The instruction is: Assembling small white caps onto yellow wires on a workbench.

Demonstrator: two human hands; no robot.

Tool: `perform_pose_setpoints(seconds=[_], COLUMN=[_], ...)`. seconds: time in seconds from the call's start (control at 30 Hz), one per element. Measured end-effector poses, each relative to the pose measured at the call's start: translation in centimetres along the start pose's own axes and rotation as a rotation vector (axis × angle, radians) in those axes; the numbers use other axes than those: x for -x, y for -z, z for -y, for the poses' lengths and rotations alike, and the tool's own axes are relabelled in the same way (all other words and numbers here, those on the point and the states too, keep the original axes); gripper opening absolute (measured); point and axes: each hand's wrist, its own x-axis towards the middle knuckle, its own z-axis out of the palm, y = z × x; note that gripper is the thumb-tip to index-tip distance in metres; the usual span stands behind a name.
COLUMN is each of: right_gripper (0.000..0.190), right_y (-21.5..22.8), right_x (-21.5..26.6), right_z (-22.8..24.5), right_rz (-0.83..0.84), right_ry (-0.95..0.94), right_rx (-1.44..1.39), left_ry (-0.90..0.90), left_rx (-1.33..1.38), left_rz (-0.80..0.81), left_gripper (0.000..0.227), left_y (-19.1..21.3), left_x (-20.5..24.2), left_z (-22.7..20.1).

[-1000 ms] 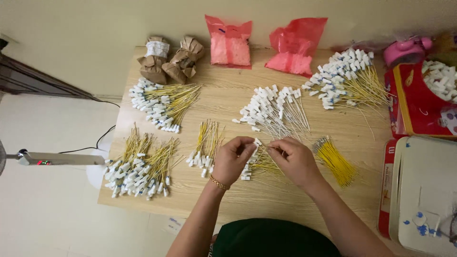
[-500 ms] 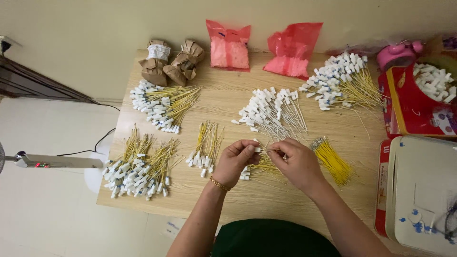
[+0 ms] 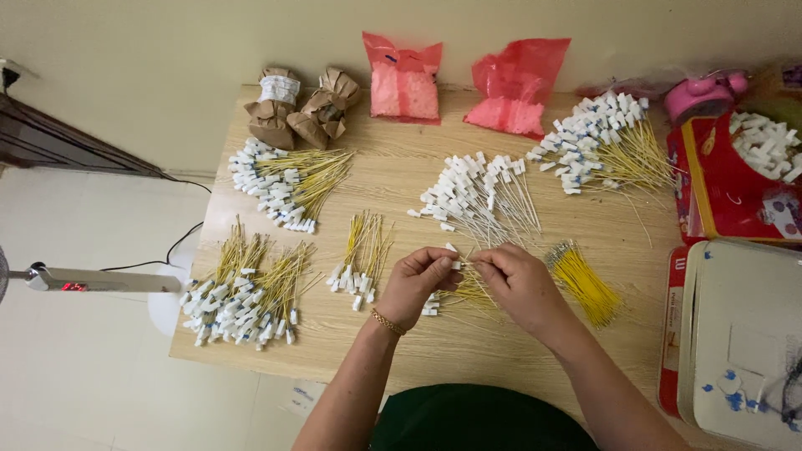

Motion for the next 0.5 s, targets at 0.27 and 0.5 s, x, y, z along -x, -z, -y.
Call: perform_pose_setpoints(seconds=[0.27, 0.5], right_gripper=[0.018, 0.015], right_y=[-1.1, -2.0], right_x=[0.2, 0.1], right_z=[-1.7, -1.8], right_rz=[-0.044, -0.066], right_ry=[-0.085, -0.047], right_rx=[0.033, 0.118], left_ry=[0.056, 0.071], left_rx=[0.133, 0.166], left_rz=[-0.035, -0.040], left_gripper=[0.020, 0.018], left_y=[-0.6, -0.7], left_x=[-0.4, -0.5], left_z=[0.1, 1.1])
